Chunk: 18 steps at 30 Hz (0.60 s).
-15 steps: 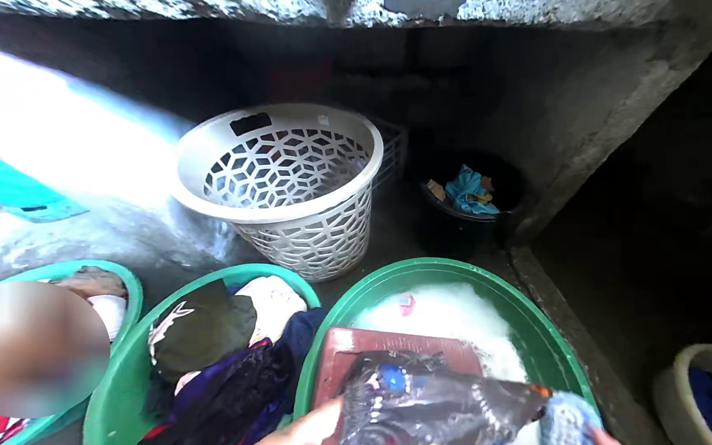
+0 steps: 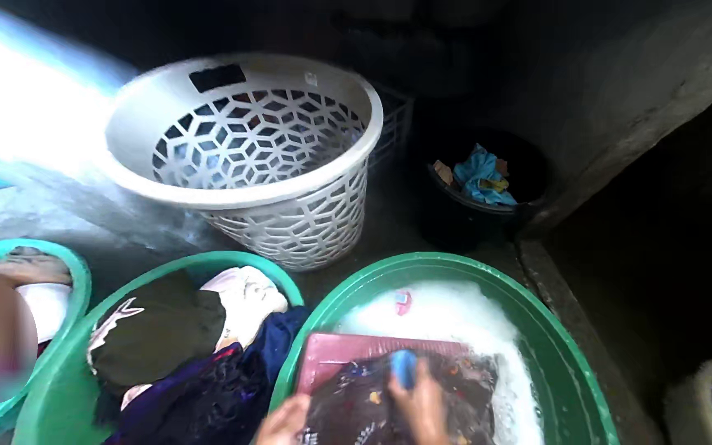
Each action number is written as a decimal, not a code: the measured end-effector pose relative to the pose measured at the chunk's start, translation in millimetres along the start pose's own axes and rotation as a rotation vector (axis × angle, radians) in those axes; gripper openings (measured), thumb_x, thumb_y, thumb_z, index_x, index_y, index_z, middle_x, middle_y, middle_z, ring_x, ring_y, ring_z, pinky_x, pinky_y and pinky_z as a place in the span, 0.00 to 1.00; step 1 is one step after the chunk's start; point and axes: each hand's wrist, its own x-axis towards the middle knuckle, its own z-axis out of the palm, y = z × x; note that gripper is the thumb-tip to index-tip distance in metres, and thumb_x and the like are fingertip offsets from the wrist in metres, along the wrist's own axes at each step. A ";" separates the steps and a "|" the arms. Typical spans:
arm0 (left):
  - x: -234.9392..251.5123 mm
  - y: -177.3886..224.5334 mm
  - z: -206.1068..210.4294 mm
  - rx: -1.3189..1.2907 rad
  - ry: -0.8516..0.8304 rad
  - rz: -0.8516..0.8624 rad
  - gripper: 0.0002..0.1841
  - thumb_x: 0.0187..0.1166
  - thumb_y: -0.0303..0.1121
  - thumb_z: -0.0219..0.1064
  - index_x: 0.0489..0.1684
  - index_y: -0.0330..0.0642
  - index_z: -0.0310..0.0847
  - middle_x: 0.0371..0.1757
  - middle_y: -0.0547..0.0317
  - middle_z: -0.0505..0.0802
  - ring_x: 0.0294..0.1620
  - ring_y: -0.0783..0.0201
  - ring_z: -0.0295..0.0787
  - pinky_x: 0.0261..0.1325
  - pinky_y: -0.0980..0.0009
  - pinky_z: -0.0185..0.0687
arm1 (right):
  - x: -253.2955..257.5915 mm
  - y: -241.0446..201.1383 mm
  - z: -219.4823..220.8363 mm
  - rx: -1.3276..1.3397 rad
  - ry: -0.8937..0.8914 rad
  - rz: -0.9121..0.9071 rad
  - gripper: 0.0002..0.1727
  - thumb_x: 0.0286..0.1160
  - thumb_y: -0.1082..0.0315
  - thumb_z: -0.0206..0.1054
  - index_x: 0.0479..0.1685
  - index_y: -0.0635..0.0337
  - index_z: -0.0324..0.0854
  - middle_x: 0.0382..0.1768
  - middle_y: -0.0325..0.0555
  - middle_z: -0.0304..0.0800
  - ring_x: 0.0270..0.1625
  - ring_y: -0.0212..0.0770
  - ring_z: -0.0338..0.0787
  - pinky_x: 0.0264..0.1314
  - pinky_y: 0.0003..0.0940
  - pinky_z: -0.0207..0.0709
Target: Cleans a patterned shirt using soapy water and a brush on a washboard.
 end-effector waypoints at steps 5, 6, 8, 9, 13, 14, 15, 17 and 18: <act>11.9 15.3 -0.3 0.028 -0.081 0.017 0.12 0.92 0.28 0.44 0.39 0.41 0.72 0.22 0.72 0.77 0.20 0.76 0.72 0.29 0.79 0.74 | 53.5 140.7 -70.6 -0.231 0.184 0.214 0.40 0.75 0.50 0.73 0.80 0.69 0.69 0.52 0.70 0.92 0.56 0.70 0.92 0.61 0.68 0.81; 10.6 16.3 2.9 0.143 -0.151 0.050 0.11 0.90 0.28 0.48 0.42 0.36 0.76 0.28 0.68 0.80 0.25 0.75 0.75 0.34 0.77 0.76 | 55.1 141.2 -74.6 -0.214 0.189 0.226 0.39 0.76 0.49 0.72 0.79 0.70 0.70 0.52 0.72 0.92 0.57 0.72 0.92 0.61 0.69 0.80; 8.0 17.0 8.3 0.314 -0.250 0.108 0.12 0.90 0.32 0.51 0.51 0.32 0.77 0.37 0.60 0.83 0.31 0.72 0.79 0.40 0.73 0.78 | 37.4 96.3 -68.7 -0.101 0.162 0.153 0.38 0.76 0.48 0.73 0.74 0.73 0.74 0.50 0.72 0.91 0.55 0.72 0.92 0.61 0.70 0.80; 7.4 15.5 11.5 0.348 -0.259 0.109 0.15 0.91 0.34 0.48 0.54 0.30 0.77 0.40 0.58 0.83 0.33 0.71 0.79 0.41 0.71 0.79 | 14.9 56.4 -57.0 -0.027 0.108 0.074 0.38 0.75 0.48 0.73 0.72 0.72 0.75 0.49 0.69 0.92 0.53 0.69 0.92 0.60 0.69 0.81; 5.0 19.0 13.8 0.271 -0.129 0.109 0.18 0.93 0.37 0.47 0.67 0.31 0.70 0.42 0.53 0.83 0.32 0.66 0.78 0.37 0.67 0.78 | -48.0 -48.0 10.7 -0.025 -0.230 -0.129 0.38 0.73 0.44 0.72 0.77 0.62 0.75 0.46 0.58 0.95 0.49 0.59 0.96 0.54 0.61 0.86; 7.4 22.2 9.5 0.238 -0.072 0.165 0.16 0.90 0.34 0.52 0.65 0.33 0.69 0.35 0.59 0.82 0.24 0.71 0.76 0.29 0.72 0.76 | -35.4 -36.9 11.9 -0.022 -0.196 -0.079 0.38 0.72 0.45 0.73 0.77 0.60 0.75 0.45 0.58 0.95 0.49 0.59 0.96 0.54 0.61 0.86; 10.3 25.6 4.6 0.204 -0.037 0.189 0.13 0.88 0.32 0.55 0.63 0.35 0.68 0.29 0.63 0.81 0.20 0.74 0.74 0.24 0.75 0.74 | -15.7 -13.9 4.3 -0.005 -0.110 -0.019 0.37 0.71 0.46 0.74 0.77 0.60 0.75 0.46 0.59 0.95 0.50 0.59 0.95 0.56 0.62 0.86; 11.6 21.6 -6.6 0.265 -0.048 0.188 0.17 0.82 0.30 0.62 0.65 0.33 0.69 0.33 0.58 0.84 0.25 0.70 0.79 0.30 0.71 0.79 | 23.9 47.6 -23.3 -0.025 0.083 0.082 0.37 0.73 0.49 0.74 0.76 0.66 0.75 0.48 0.65 0.94 0.52 0.64 0.94 0.59 0.65 0.83; 12.7 19.7 -9.2 0.365 -0.105 0.187 0.21 0.80 0.31 0.66 0.68 0.31 0.71 0.44 0.48 0.87 0.37 0.61 0.84 0.42 0.63 0.83 | 40.8 74.8 -40.3 -0.088 0.133 0.133 0.38 0.75 0.48 0.72 0.77 0.68 0.73 0.51 0.67 0.93 0.55 0.66 0.93 0.61 0.66 0.82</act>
